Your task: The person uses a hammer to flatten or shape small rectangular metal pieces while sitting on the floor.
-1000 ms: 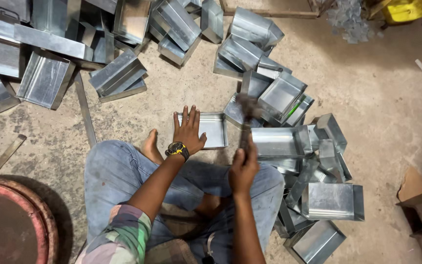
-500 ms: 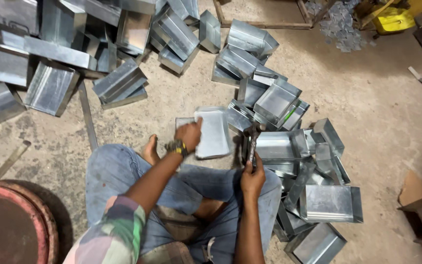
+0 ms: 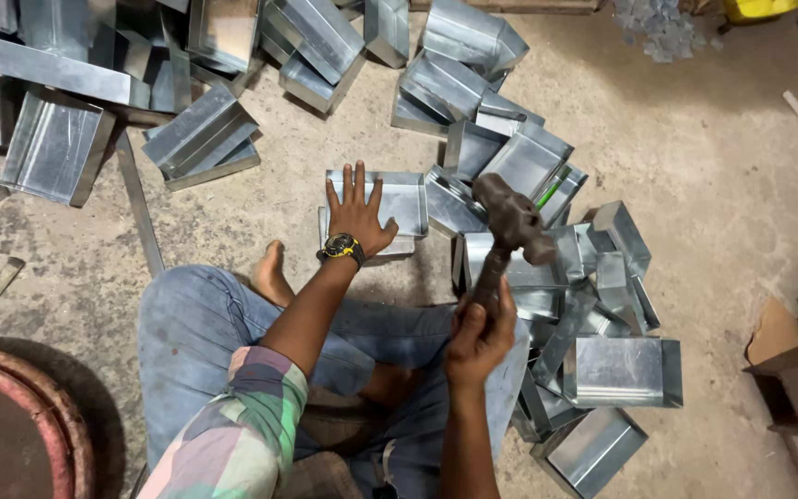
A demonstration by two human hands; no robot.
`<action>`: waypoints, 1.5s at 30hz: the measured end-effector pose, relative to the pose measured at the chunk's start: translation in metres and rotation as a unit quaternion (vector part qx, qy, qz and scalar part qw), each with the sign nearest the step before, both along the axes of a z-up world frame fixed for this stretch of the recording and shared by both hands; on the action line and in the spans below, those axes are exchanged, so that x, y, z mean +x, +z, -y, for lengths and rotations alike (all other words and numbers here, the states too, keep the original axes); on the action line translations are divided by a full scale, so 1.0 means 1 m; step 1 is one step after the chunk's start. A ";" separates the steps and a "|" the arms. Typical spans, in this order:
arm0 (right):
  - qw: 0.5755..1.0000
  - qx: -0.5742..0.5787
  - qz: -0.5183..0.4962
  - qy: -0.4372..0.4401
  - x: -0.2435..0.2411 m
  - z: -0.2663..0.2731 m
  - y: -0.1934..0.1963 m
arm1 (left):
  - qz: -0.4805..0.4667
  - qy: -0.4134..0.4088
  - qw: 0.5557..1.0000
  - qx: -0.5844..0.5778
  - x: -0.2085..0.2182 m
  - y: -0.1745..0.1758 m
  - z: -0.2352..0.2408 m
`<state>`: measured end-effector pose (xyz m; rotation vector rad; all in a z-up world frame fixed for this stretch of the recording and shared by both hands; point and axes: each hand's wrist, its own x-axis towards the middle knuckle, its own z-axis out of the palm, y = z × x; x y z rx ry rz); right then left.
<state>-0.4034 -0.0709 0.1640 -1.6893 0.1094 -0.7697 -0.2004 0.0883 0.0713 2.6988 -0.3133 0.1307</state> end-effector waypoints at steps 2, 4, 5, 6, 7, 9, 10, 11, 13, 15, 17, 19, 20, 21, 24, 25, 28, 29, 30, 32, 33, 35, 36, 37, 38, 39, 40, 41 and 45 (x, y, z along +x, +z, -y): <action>0.993 -0.071 -0.080 -0.039 0.008 0.002 -0.019 | -0.024 -0.001 1.000 0.006 -0.002 0.000 0.001; 0.959 -0.192 -0.193 -0.073 0.019 0.005 -0.040 | -0.041 -0.007 0.999 0.027 -0.001 0.002 0.004; 0.952 -0.236 -0.181 -0.079 0.023 0.008 -0.047 | -0.048 -0.008 0.998 0.037 0.000 0.003 0.003; 0.942 -0.279 -0.168 -0.084 0.022 0.010 -0.052 | -0.045 -0.011 0.999 0.024 0.000 0.003 0.006; 0.931 -0.319 -0.155 -0.090 0.022 0.010 -0.054 | -0.042 -0.015 0.999 0.013 0.000 0.004 0.007; 0.960 -0.188 -0.195 -0.066 0.015 0.012 -0.047 | -0.047 -0.018 0.999 0.006 -0.001 0.004 0.008; 0.968 -0.124 -0.214 -0.051 0.010 0.015 -0.038 | -0.056 -0.016 0.998 0.010 -0.004 0.003 0.011; 0.976 -0.070 -0.200 -0.038 0.005 0.013 -0.030 | -0.065 -0.017 0.998 0.018 -0.008 0.002 0.009; 0.984 0.038 -0.172 -0.011 0.000 0.008 -0.012 | -0.063 -0.023 0.998 0.017 -0.021 0.002 0.006; 0.992 0.029 -0.122 -0.007 -0.004 0.003 0.003 | -0.070 -0.029 0.997 0.022 -0.036 0.004 0.000; 0.995 0.010 -0.098 -0.007 0.002 -0.003 0.005 | -0.085 -0.036 0.995 0.032 -0.053 0.006 -0.005; 0.994 -0.022 -0.103 -0.009 0.011 -0.005 -0.004 | -0.089 -0.027 0.996 0.018 -0.068 0.007 -0.007; 0.986 -0.059 -0.153 -0.008 0.015 -0.004 -0.012 | -0.090 -0.023 0.996 0.010 -0.074 0.007 -0.007; 0.975 -0.096 -0.201 -0.007 0.023 -0.004 -0.020 | -0.076 -0.018 0.997 0.004 -0.077 0.007 -0.006; 0.955 -0.231 -0.180 -0.046 0.027 0.008 -0.042 | -0.056 -0.005 0.998 -0.001 -0.082 0.003 0.000; 0.948 -0.279 -0.142 -0.065 0.027 0.012 -0.046 | -0.062 0.001 0.998 0.005 -0.076 0.001 0.003; 0.960 -0.176 -0.200 -0.082 0.013 0.028 -0.051 | -0.029 0.037 0.999 0.023 -0.055 -0.013 0.009; 0.960 -0.148 -0.221 -0.083 0.012 0.030 -0.051 | -0.009 0.048 0.998 0.032 -0.041 -0.017 0.010; 0.959 -0.119 -0.242 -0.084 0.010 0.032 -0.050 | -0.001 0.022 0.999 0.029 -0.025 -0.021 0.007; 0.963 -0.076 -0.246 -0.078 0.006 0.030 -0.048 | 0.012 -0.029 0.999 0.026 0.005 -0.027 -0.007; 0.969 -0.064 -0.228 -0.071 0.004 0.030 -0.045 | -0.040 -0.045 0.997 0.055 0.017 -0.027 -0.010; 0.981 -0.025 -0.188 -0.045 0.009 0.030 -0.036 | -0.139 -0.072 0.981 0.112 0.030 -0.020 -0.014; 0.986 0.002 -0.165 -0.025 0.013 0.032 -0.028 | -0.059 -0.068 0.993 0.080 0.032 -0.012 -0.014; 0.988 0.036 -0.147 -0.011 0.011 0.029 -0.023 | 0.016 -0.071 0.996 0.053 0.027 -0.004 -0.016; 0.991 0.005 -0.135 -0.007 0.011 0.028 -0.016 | 0.092 -0.076 0.993 0.027 0.019 0.004 -0.017; 0.992 -0.025 -0.126 -0.007 0.005 0.029 -0.007 | 0.117 -0.083 0.989 0.043 0.005 0.012 -0.018; 0.991 -0.056 -0.119 -0.007 -0.001 0.029 0.004 | 0.142 -0.091 0.984 0.059 -0.009 0.020 -0.019; 0.995 -0.025 -0.097 0.001 -0.004 0.028 0.017 | 0.167 -0.095 0.979 0.072 -0.020 0.031 -0.020; 0.998 0.046 0.038 0.009 -0.014 0.013 0.077 | 0.053 -0.113 0.990 0.071 -0.035 0.070 -0.025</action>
